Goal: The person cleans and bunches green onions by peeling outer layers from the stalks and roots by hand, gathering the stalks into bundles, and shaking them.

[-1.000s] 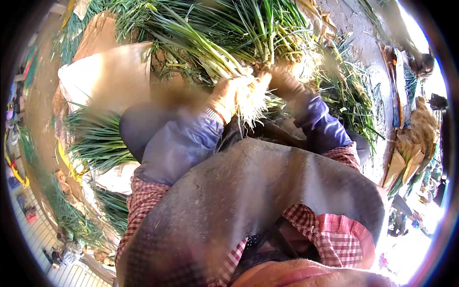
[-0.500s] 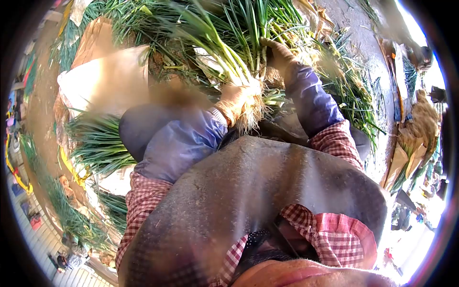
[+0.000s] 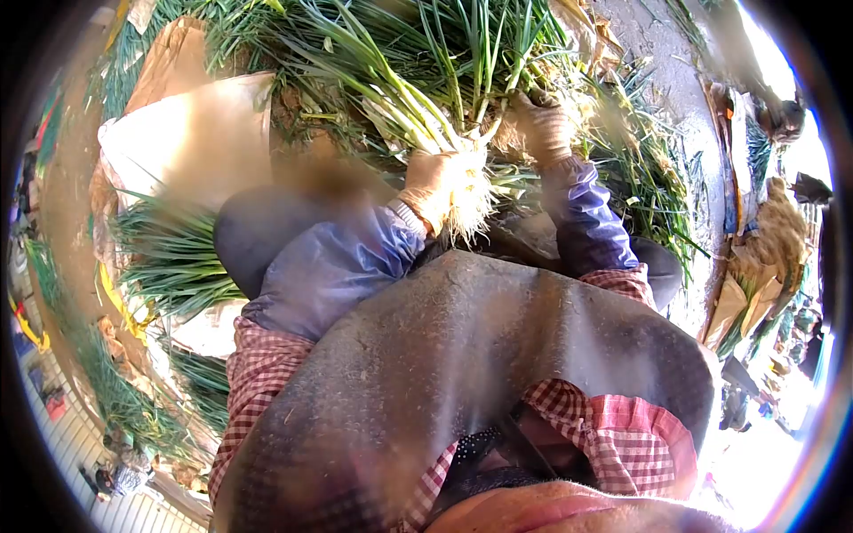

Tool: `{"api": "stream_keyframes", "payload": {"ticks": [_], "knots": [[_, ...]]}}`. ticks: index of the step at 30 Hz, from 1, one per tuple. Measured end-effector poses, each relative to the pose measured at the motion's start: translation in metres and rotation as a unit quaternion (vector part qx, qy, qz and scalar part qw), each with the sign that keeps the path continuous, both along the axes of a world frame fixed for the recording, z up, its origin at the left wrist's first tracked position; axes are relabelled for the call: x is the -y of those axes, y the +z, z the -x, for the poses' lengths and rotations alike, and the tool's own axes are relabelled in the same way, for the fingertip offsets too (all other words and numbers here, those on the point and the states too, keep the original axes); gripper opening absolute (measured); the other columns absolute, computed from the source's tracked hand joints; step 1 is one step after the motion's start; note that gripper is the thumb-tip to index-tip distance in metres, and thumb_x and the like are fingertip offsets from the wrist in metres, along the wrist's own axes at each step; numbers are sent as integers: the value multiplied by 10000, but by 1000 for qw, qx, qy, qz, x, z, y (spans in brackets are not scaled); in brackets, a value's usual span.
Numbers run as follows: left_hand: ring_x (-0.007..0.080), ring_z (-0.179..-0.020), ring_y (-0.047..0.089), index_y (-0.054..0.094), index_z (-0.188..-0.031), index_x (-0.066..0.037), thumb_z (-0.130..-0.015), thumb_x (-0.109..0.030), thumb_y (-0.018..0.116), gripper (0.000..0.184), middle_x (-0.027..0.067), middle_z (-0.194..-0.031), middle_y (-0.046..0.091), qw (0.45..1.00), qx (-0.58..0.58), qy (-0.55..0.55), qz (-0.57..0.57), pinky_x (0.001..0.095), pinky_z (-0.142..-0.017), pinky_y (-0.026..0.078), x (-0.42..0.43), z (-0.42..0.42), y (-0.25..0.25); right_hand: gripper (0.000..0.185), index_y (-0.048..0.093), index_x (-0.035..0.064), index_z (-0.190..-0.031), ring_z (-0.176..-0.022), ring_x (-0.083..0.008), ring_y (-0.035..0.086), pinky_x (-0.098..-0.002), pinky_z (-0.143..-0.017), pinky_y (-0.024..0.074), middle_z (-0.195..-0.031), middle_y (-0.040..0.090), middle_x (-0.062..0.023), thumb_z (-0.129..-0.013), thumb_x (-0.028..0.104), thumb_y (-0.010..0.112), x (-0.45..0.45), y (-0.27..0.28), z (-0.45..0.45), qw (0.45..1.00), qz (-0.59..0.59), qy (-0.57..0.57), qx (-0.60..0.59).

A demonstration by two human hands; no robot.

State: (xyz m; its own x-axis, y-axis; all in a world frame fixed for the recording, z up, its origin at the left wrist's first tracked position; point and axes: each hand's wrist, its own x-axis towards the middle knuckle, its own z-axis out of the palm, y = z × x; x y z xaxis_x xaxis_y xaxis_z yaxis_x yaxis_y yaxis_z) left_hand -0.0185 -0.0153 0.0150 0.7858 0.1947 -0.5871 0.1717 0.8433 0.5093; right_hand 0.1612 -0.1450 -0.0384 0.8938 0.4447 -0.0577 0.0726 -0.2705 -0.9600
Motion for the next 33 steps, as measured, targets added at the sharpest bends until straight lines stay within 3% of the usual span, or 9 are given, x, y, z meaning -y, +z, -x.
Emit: {"api": "stream_keyframes", "payload": {"ticks": [2, 4, 11, 16, 19, 21, 22, 23, 33], "knots": [[140, -434, 513, 570, -778, -2, -735, -4, 625, 71, 60, -609, 560, 1000, -5, 21, -6, 256, -382, 419, 2, -2, -4, 180, 629, 69, -943, -526, -115, 520, -234, -465, 414, -688, 616, -25, -820, 201, 619, -5, -1, 8, 977, -146, 45, -147], [148, -436, 517, 564, -773, -3, -733, -6, 625, 73, 63, -606, 559, 1000, -2, 28, -3, 264, -387, 426, 0, -6, -14, 184, 633, 69, -945, -514, -98, 530, -213, -444, 421, -690, 619, -36, -824, 207, 628, 0, 13, 27, 986, 15, 166, -11], [151, -415, 505, 567, -807, -17, -743, -41, 601, 77, 47, -574, 534, 999, -13, 39, -28, 282, -370, 434, -3, -6, -13, 258, 627, 14, -847, -586, -77, 562, -240, -516, 440, -659, 601, -29, -802, 264, 667, 10, 80, 90, 896, 135, 336, -258], [142, -461, 510, 561, -845, -33, -776, -93, 569, 91, 28, -620, 546, 999, -2, -22, 35, 270, -413, 427, -8, -5, -14, 286, 574, 73, -1006, -698, -261, 603, -365, -656, 490, -816, 630, -123, -756, 212, 589, 60, 17, 103, 702, 327, 624, 104], [152, -438, 494, 556, -833, -30, -780, -110, 558, 96, 27, -587, 527, 994, 36, -72, 77, 275, -410, 427, -14, -7, -28, 389, 515, 94, -1127, -689, -237, 602, -342, -653, 492, -830, 630, -96, -767, 220, 596, 85, 6, 75, 667, 529, 495, 174], [151, -443, 499, 553, -843, -22, -770, -100, 561, 107, 28, -589, 526, 994, 5, -70, 81, 277, -410, 433, -10, -3, -25, 432, 474, 89, -1192, -649, -166, 597, -301, -585, 494, -819, 626, -76, -806, 249, 588, 75, 4, 51, 880, 230, 357, 215], [149, -416, 491, 560, -805, -17, -753, -64, 579, 73, 37, -575, 529, 997, -29, -53, 56, 277, -385, 428, -7, -3, -21, 449, 462, 84, -1212, -637, -125, 584, -272, -551, 483, -800, 622, -64, -822, 268, 590, 63, 29, 49, 945, 109, 308, 7], [147, -389, 484, 566, -767, -13, -735, -29, 597, 47, 47, -561, 532, 997, -60, -38, 27, 277, -359, 423, -5, -6, -18, 467, 449, 80, -1232, -624, -84, 571, -242, -517, 472, -782, 618, -52, -838, 287, 592, 45, 51, 47, 951, -19, 237, -198], [132, -479, 512, 566, -785, -32, -694, -22, 599, 97, 24, -609, 533, 988, -115, -60, -87, 249, -417, 421, -9, -3, -25, 160, 644, 54, -946, -602, -82, 509, -259, -554, 441, -698, 609, -28, -814, 142, 625, -9, 80, 65, 876, 266, 402, -32]]}}
